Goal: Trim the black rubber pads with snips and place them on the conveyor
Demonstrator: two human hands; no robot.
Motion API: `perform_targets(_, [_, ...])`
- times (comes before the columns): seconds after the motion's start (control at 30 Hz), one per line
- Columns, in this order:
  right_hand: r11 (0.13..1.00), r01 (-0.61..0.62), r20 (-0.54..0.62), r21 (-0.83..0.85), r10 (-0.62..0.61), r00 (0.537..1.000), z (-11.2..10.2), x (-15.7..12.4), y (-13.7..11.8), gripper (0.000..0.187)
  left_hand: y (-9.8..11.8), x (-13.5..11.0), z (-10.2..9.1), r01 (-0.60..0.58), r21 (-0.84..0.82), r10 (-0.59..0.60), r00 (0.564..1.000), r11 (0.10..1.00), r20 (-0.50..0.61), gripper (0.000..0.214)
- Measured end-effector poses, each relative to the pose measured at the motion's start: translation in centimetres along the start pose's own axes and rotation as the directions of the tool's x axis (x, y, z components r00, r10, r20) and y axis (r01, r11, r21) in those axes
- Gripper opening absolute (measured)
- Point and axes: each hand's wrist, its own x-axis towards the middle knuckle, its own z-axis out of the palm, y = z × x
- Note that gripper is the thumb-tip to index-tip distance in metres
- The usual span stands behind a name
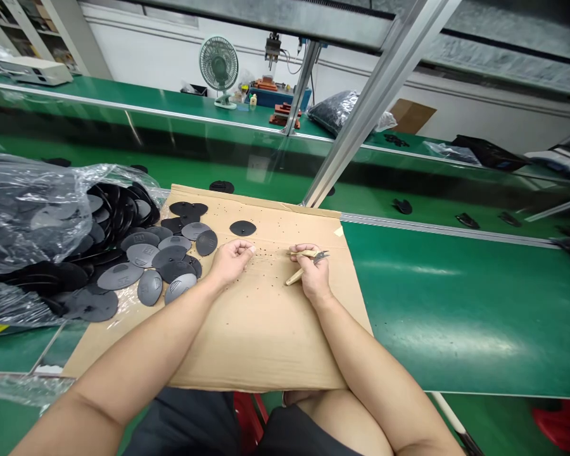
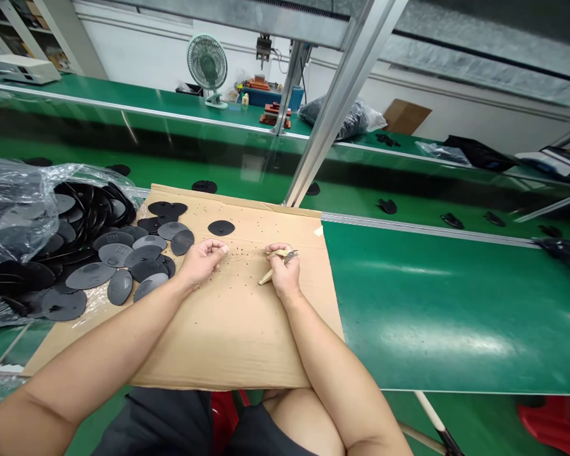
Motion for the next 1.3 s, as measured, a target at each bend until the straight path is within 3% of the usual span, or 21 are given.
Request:
perform_targets(0.13, [0.998,0.023,0.012,-0.058,-0.022,1.0,0.08,-0.11,0.15,0.012,0.06,-0.07,-0.01,-0.008,0.02,0.008,1.0,1.0,0.002,0.032])
perform_targets(0.37, [0.99,0.028,-0.081,0.141,-0.017,0.997,-0.07,-0.27,-0.17,0.017,0.26,-0.22,0.07,0.006,0.027,-0.006,1.0,1.0,-0.004,0.034])
perform_targets(0.67, [0.999,-0.032,-0.078,-0.033,0.03,0.996,0.07,0.2,-0.12,0.016,-0.06,-0.18,0.0,-0.006,0.015,0.006,1.0,1.0,0.002,0.035])
perform_targets(0.9, [0.993,0.062,-0.048,0.103,-0.058,0.997,-0.12,-0.26,0.02,0.018,0.1,-0.28,0.1,-0.001,0.013,0.001,1.0,1.0,-0.002,0.035])
perform_targets(1.03, [0.999,0.01,0.011,0.03,-0.01,1.0,-0.09,-0.11,-0.21,0.018,0.13,-0.26,0.03,-0.008,0.021,0.007,1.0,1.0,0.001,0.035])
perform_targets(1.3, [1.0,-0.005,0.012,-0.005,0.005,1.0,0.15,-0.25,-0.56,0.017,0.13,-0.31,0.12,-0.013,0.013,0.012,1.0,1.0,0.006,0.035])
